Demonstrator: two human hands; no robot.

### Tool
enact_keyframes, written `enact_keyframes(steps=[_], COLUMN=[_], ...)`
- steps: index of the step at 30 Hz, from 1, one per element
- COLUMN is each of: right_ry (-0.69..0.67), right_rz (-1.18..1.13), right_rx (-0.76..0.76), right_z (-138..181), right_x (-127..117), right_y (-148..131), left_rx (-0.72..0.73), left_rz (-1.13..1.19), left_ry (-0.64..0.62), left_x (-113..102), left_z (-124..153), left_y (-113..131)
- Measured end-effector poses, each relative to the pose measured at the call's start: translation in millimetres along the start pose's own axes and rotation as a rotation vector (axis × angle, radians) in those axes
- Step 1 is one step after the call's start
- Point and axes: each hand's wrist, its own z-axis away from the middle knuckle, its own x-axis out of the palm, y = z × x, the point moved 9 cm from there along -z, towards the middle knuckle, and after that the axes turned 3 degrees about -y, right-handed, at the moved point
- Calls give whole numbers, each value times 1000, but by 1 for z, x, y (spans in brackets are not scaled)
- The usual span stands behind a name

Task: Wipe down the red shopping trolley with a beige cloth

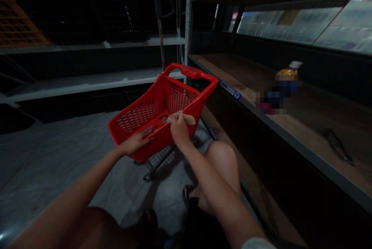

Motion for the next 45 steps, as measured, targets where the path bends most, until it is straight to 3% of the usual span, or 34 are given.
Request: enact_keyframes(steps=[3, 6, 9, 12, 15, 17, 22, 25, 28, 32, 34, 36, 39, 42, 45], right_ry=[-4, -56, -26, 273, 494, 479, 136, 106, 197, 573, 652, 604, 472, 450, 462], right_rz=[-48, -89, -127, -142, -169, -179, -145, -158, -141, -142, -168, -221, -296, -316, -353], right_rx=[-10, -141, -173, 57, 185, 205, 98, 79, 173, 418, 441, 444, 516, 637, 749], right_z=[35, 40, 18, -11, -19, -11, 38, 47, 21, -10, -14, -6, 29, 71, 86], right_x=[34, 39, 14, -40, -66, -52, 36, 50, 22, -48, -61, -47, 3, 47, 66], right_y=[-37, -50, -21, 40, 64, 52, -22, -32, 6, 87, 108, 116, 114, 115, 127], left_rx=[-1, 2, 3, 31, 88, 125, 121, 133, 160, 166, 182, 187, 167, 155, 154], left_rz=[17, 38, -13, -147, -224, -224, -194, -150, -142, -174, -169, -153, -134, -133, -138], left_ry=[7, 23, 48, 122, 204, 263, 344, 333, 334, 329, 324, 323, 334, 352, 356], left_x=[-6, -13, -21, -27, -26, -23, -21, -19, -18, -16, -16, -16, -18, -19, -19], left_z=[5, 13, 23, 33, 36, 34, 20, 14, 14, 16, 17, 16, 15, 15, 14], left_y=[-4, -9, -15, -14, -1, 14, 37, 34, 29, 27, 29, 30, 29, 31, 35])
